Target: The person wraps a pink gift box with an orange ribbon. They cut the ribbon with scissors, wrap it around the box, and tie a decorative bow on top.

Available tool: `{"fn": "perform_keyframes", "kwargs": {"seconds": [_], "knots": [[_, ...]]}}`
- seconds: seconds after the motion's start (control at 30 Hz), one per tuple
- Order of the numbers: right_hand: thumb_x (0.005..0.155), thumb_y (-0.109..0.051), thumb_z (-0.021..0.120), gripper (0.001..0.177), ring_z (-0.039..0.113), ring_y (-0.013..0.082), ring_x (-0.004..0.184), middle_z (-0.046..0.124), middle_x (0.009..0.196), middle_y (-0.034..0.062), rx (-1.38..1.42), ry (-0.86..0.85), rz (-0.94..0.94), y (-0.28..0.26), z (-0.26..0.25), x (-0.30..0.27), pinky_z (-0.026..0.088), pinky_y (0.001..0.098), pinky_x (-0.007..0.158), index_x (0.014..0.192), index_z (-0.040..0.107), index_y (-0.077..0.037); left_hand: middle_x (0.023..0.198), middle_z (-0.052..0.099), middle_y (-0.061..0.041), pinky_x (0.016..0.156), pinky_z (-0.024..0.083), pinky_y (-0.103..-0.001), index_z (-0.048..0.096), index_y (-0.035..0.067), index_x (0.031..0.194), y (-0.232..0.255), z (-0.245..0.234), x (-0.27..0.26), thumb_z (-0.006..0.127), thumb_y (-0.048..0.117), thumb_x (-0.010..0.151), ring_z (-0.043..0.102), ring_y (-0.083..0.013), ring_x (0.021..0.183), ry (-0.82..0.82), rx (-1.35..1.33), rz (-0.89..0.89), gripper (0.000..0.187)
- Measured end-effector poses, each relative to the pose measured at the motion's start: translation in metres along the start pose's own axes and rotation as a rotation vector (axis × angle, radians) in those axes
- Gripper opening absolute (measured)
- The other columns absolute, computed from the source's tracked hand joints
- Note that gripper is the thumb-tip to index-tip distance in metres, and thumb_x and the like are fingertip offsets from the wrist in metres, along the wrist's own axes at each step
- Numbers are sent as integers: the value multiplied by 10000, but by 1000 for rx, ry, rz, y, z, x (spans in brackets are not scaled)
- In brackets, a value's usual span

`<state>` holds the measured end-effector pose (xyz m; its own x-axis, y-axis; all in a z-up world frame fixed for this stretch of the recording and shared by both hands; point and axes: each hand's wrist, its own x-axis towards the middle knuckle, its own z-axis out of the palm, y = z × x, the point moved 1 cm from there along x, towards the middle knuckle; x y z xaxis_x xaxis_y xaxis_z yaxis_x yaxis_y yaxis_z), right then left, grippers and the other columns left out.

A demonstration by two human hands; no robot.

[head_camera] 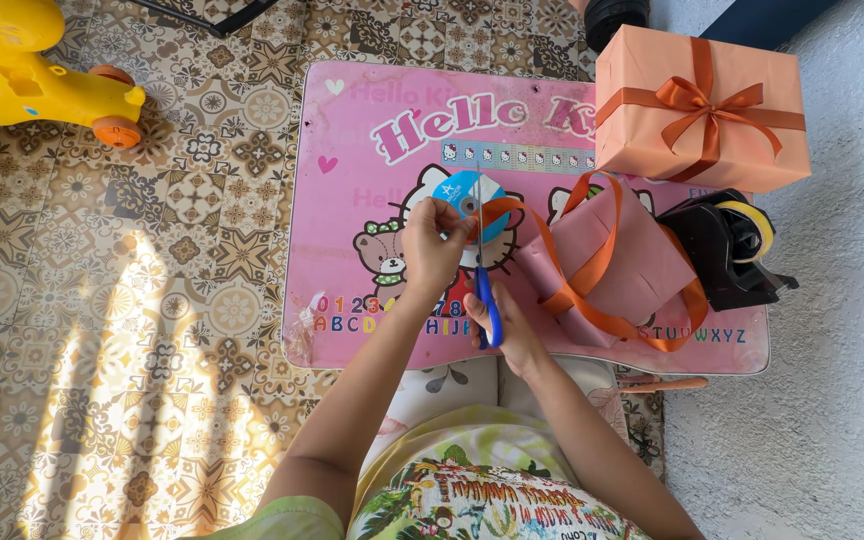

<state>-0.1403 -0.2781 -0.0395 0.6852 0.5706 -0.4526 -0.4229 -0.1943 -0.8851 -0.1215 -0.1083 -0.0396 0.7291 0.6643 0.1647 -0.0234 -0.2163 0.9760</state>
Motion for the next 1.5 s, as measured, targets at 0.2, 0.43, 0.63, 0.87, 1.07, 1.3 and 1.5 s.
{"fn": "perform_keyframes", "kwargs": {"seconds": [0.2, 0.43, 0.63, 0.87, 1.07, 1.3, 1.5], "knots": [[875, -520, 703, 560, 550, 62, 619, 562, 874, -12, -31, 13, 13, -1, -9, 0, 454, 227, 499, 1195, 580, -77, 808, 640, -64, 637, 542, -305, 613, 21, 914, -2, -1, 0, 851, 110, 810, 656, -145, 695, -42, 17, -59, 275], [892, -455, 743, 489, 517, 56, 547, 579, 826, 0, -30, 26, 2, 7, -9, 3, 418, 221, 431, 1111, 598, -44, 824, 659, -67, 637, 541, -306, 612, 19, 915, -6, -1, -2, 846, 113, 816, 662, -143, 702, -46, 16, -54, 271], [878, -414, 726, 458, 545, 71, 552, 633, 858, -3, 36, 25, -16, 11, -18, 0, 441, 226, 453, 1147, 598, -67, 971, 715, -80, 746, 555, -328, 668, 47, 1109, -18, -12, 4, 779, 152, 905, 707, -177, 838, -249, 15, 66, 255], [911, -396, 742, 431, 568, 95, 605, 547, 777, 2, 60, -2, -38, 25, -35, -1, 455, 245, 491, 1137, 575, -69, 958, 728, -79, 818, 540, -385, 641, 66, 1052, -27, -12, 0, 735, 243, 941, 731, -223, 940, -505, 87, 53, 228], [946, -403, 732, 399, 587, 110, 631, 570, 807, 13, 0, -32, -42, 31, -42, -7, 473, 260, 516, 1031, 535, -66, 909, 764, -51, 800, 529, -328, 637, 36, 1015, -26, -9, 1, 711, 189, 935, 740, -167, 885, -540, 47, -66, 188], [909, -412, 737, 431, 587, 100, 639, 570, 810, 2, -21, 15, 8, 26, -41, -13, 482, 251, 527, 1115, 562, -77, 914, 769, -26, 747, 559, -271, 702, 36, 1081, -33, -6, 4, 703, 201, 946, 716, -108, 838, -535, -86, -146, 214], [912, -401, 746, 465, 584, 90, 651, 566, 838, -15, -43, 16, -17, 24, -38, -14, 486, 243, 535, 1178, 569, -63, 741, 602, -61, 595, 505, -290, 683, -16, 993, -30, -6, 11, 593, 314, 1068, 605, -126, 658, -765, 13, -320, 350]]}}
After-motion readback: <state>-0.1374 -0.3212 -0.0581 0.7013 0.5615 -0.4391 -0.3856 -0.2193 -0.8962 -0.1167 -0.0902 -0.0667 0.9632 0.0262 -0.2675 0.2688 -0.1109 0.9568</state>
